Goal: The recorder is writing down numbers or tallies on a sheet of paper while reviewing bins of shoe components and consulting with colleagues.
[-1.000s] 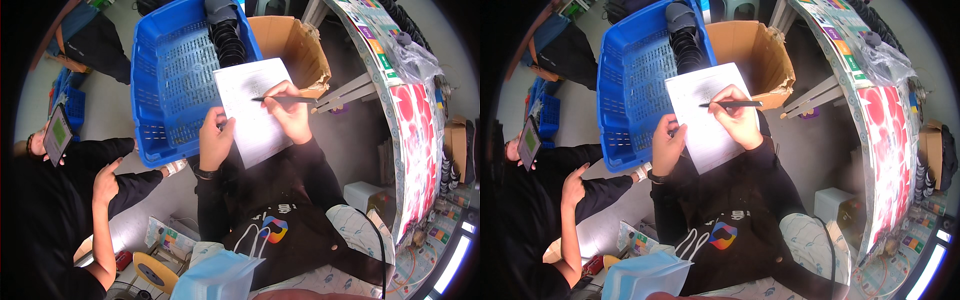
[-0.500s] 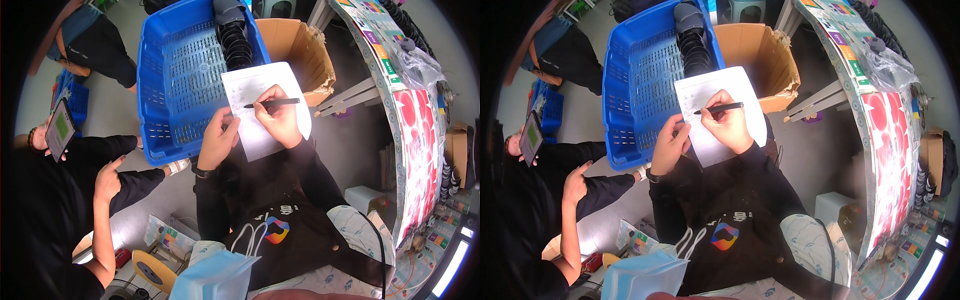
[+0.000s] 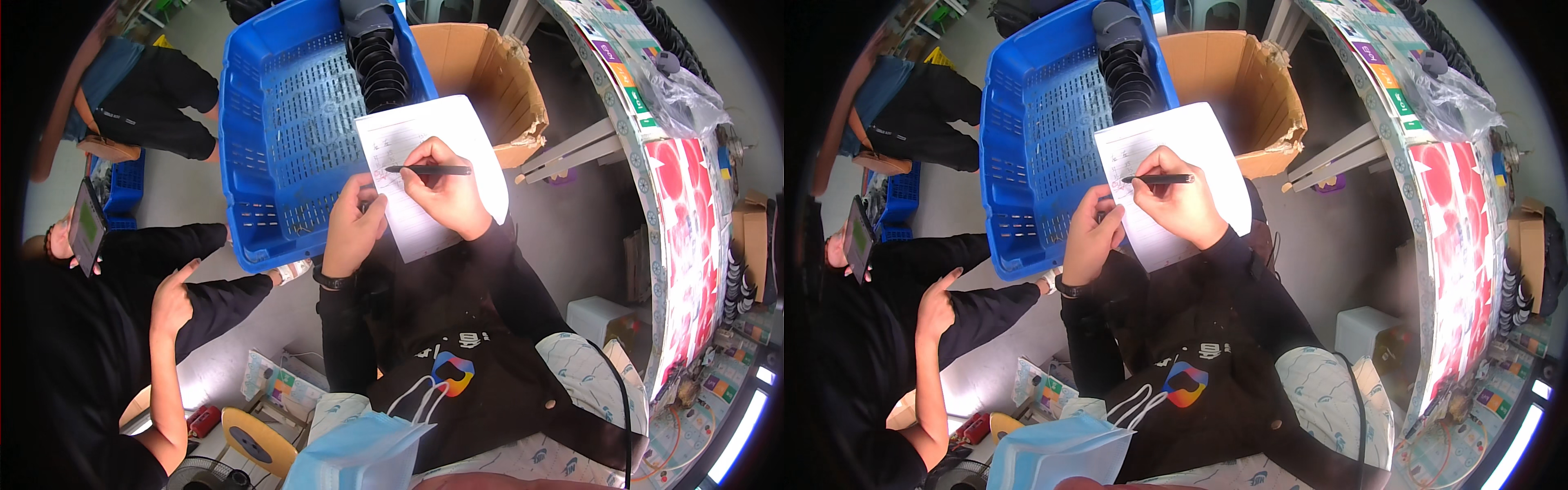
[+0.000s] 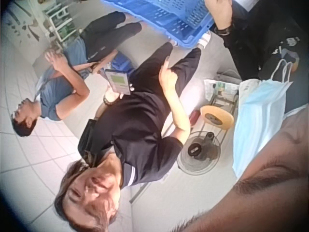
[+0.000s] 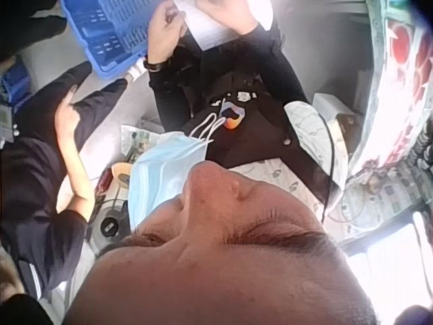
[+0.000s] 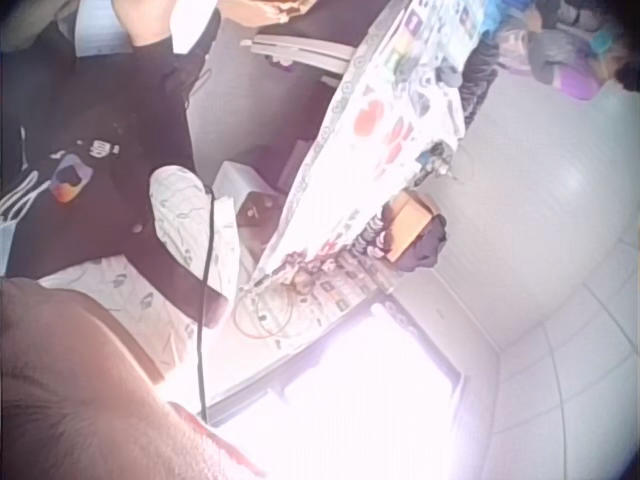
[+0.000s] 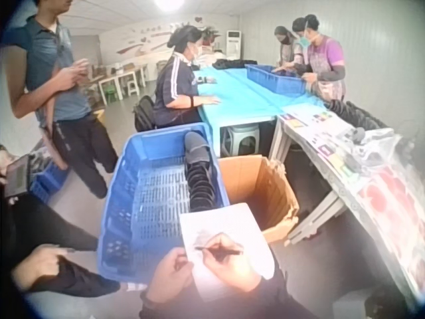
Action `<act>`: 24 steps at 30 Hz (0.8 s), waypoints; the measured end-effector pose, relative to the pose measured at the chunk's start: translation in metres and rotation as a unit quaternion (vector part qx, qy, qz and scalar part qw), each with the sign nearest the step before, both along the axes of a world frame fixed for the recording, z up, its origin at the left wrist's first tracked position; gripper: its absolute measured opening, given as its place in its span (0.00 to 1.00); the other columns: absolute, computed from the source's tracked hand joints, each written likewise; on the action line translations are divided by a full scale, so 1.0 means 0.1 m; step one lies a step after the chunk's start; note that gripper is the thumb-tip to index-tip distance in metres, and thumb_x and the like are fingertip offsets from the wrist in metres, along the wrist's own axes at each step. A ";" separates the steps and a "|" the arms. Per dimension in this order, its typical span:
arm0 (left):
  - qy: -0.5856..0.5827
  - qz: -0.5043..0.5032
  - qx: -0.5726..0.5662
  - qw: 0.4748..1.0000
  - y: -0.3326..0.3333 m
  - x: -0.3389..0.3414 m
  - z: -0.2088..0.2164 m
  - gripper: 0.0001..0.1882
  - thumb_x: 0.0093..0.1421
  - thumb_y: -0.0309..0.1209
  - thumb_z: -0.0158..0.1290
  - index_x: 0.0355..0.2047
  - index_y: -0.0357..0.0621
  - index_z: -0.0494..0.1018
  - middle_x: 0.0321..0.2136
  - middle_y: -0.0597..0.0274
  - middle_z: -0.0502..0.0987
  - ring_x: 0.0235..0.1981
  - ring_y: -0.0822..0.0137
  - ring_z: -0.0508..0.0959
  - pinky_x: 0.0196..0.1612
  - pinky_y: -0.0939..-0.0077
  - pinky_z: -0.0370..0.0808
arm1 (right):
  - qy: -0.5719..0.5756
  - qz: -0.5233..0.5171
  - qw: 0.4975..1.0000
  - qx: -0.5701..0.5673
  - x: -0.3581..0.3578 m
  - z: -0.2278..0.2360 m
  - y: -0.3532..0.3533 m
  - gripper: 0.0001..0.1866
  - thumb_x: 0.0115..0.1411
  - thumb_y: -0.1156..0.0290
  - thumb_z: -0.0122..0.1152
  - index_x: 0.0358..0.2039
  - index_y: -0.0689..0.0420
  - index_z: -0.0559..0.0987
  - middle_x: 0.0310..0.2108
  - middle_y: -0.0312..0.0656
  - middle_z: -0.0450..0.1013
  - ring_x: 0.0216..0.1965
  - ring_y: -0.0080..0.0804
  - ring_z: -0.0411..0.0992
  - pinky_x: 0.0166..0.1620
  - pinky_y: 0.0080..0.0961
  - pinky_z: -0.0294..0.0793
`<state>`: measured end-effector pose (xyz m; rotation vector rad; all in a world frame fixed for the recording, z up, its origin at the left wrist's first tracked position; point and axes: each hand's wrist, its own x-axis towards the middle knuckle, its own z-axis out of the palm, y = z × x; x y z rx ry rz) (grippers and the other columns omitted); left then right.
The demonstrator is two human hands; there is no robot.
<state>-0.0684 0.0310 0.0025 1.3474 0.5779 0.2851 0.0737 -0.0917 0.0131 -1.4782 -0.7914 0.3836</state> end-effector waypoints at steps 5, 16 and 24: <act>-0.001 0.001 -0.011 1.000 -0.01 0.00 0.03 0.16 0.68 0.21 0.52 0.56 0.37 0.68 0.33 0.63 0.77 0.21 0.79 0.70 0.22 0.83 0.63 | 0.013 -0.001 1.000 0.007 0.00 -0.01 0.02 0.08 0.59 0.79 0.69 0.35 0.62 0.76 0.29 0.40 0.80 0.33 0.22 0.81 0.38 0.20 0.80; -0.005 -0.005 -0.006 1.000 -0.01 0.00 0.03 0.16 0.68 0.21 0.52 0.55 0.37 0.68 0.33 0.63 0.76 0.21 0.79 0.70 0.22 0.82 0.63 | -0.010 -0.018 1.000 0.008 0.00 -0.03 0.03 0.09 0.61 0.76 0.70 0.37 0.60 0.77 0.31 0.39 0.82 0.31 0.18 0.78 0.35 0.18 0.78; -0.002 -0.004 -0.002 1.000 0.00 -0.01 0.01 0.16 0.68 0.22 0.52 0.55 0.37 0.68 0.32 0.63 0.76 0.21 0.78 0.71 0.23 0.82 0.65 | -0.018 -0.016 1.000 0.007 0.01 -0.06 0.04 0.09 0.61 0.76 0.71 0.37 0.60 0.77 0.30 0.38 0.82 0.29 0.18 0.78 0.34 0.18 0.77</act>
